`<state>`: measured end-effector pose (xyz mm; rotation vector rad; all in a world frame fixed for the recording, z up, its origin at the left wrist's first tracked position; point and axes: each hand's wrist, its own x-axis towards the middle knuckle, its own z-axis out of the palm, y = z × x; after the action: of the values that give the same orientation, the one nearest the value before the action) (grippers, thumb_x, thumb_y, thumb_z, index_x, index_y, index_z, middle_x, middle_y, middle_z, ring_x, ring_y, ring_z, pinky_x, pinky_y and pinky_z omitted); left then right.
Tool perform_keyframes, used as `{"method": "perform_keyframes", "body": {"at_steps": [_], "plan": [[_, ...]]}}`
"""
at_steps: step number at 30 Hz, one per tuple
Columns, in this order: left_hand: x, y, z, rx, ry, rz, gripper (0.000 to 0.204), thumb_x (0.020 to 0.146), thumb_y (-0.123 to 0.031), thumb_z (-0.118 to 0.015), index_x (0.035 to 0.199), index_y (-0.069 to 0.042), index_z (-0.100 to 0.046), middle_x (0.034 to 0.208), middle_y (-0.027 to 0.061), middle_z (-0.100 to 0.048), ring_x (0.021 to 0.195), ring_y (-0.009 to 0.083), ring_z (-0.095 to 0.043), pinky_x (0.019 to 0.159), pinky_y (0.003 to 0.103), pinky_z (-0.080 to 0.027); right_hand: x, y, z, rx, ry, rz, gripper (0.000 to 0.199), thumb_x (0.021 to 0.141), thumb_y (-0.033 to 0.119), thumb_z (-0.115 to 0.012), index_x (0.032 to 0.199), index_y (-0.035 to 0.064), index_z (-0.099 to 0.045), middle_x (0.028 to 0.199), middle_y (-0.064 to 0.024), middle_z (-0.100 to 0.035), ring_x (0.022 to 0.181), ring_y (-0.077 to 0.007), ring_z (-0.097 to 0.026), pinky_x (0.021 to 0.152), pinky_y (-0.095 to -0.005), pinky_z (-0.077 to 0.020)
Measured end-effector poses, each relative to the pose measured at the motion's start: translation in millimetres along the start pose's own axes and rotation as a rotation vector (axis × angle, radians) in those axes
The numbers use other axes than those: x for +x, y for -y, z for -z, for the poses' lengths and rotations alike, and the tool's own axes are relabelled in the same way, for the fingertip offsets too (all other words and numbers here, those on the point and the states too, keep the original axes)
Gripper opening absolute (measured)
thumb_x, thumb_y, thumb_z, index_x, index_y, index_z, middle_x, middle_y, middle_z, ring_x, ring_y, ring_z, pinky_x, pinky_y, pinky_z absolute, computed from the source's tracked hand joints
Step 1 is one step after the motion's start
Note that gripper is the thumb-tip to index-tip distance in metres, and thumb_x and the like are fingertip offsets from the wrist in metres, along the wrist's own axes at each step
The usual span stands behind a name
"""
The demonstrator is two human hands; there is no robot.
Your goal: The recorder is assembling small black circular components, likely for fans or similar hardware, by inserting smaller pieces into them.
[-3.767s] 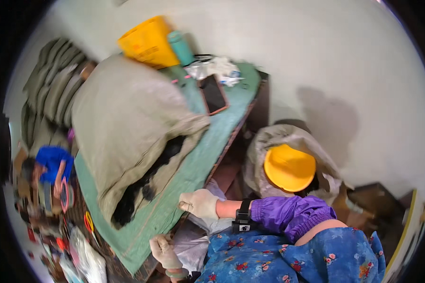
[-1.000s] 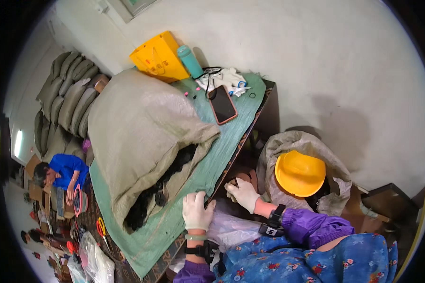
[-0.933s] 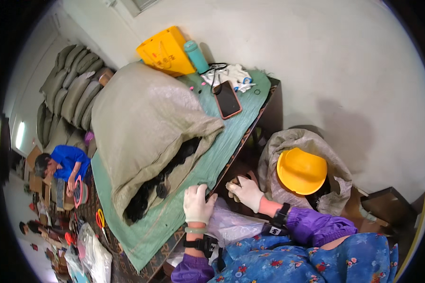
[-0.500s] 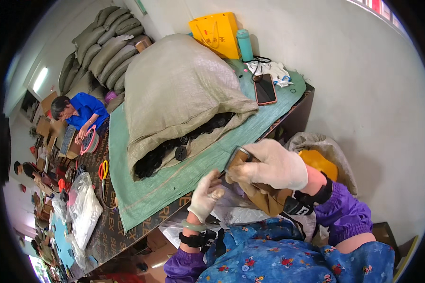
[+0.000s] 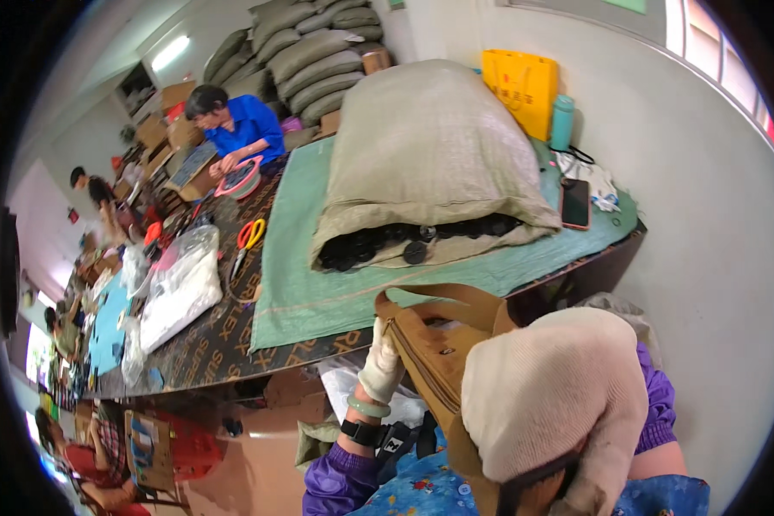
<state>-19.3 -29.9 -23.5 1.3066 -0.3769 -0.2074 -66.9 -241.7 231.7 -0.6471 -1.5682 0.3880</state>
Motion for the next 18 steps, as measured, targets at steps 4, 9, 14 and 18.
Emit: {"method": "perform_keyframes", "body": {"at_steps": [4, 9, 14, 18], "plan": [[-39.3, -39.0, 16.7, -0.222, -0.087, -0.03, 0.079, 0.08, -0.056, -0.064, 0.133, -0.002, -0.038, 0.118, 0.0075, -0.054, 0.106, 0.0166, -0.053, 0.091, 0.03, -0.042, -3.8, -6.9, -0.1, 0.004, -0.027, 0.053, 0.029, 0.074, 0.023, -0.074, 0.07, -0.0043, -0.063, 0.062, -0.015, -0.06, 0.052, -0.0308, -0.058, 0.046, -0.0352, -0.0438], [-115.8, -55.1, 36.5, -0.551, -0.371, -0.16, 0.064, 0.069, -0.027, -0.083, 0.119, -0.005, -0.051, 0.112, 0.007, -0.062, 0.103, 0.0199, -0.061, 0.09, 0.034, -0.048, -15.3, -30.4, 20.5, -0.199, -0.173, 0.01, 0.029, 0.072, 0.024, -0.073, 0.067, -0.0022, -0.063, 0.058, -0.0127, -0.06, 0.049, -0.0288, -0.058, 0.046, -0.0335, -0.0437], [-150.0, -62.1, 31.4, -0.338, -0.676, -0.225, 0.056, 0.075, -0.014, -0.077, 0.121, -0.005, -0.048, 0.117, 0.0087, -0.059, 0.105, 0.0207, -0.059, 0.093, 0.036, -0.046, -29.2, -6.7, 46.5, -0.912, -0.314, -1.085, 0.023, 0.068, 0.019, -0.072, 0.068, -0.0017, -0.063, 0.056, -0.0116, -0.06, 0.046, -0.0276, -0.057, 0.045, -0.0315, -0.0433], [-147.9, -62.8, 6.2, 0.138, -0.565, -0.095, 0.057, 0.075, -0.001, -0.071, 0.127, -0.003, -0.048, 0.121, 0.0064, -0.054, 0.111, 0.0167, -0.051, 0.095, 0.032, -0.043, -19.3, -71.8, 29.9, -1.756, -0.16, -0.66, 0.024, 0.062, 0.012, -0.066, 0.085, 0.0064, -0.062, 0.082, -0.0091, -0.058, 0.081, -0.0337, -0.052, 0.074, -0.0431, -0.0431]]}}
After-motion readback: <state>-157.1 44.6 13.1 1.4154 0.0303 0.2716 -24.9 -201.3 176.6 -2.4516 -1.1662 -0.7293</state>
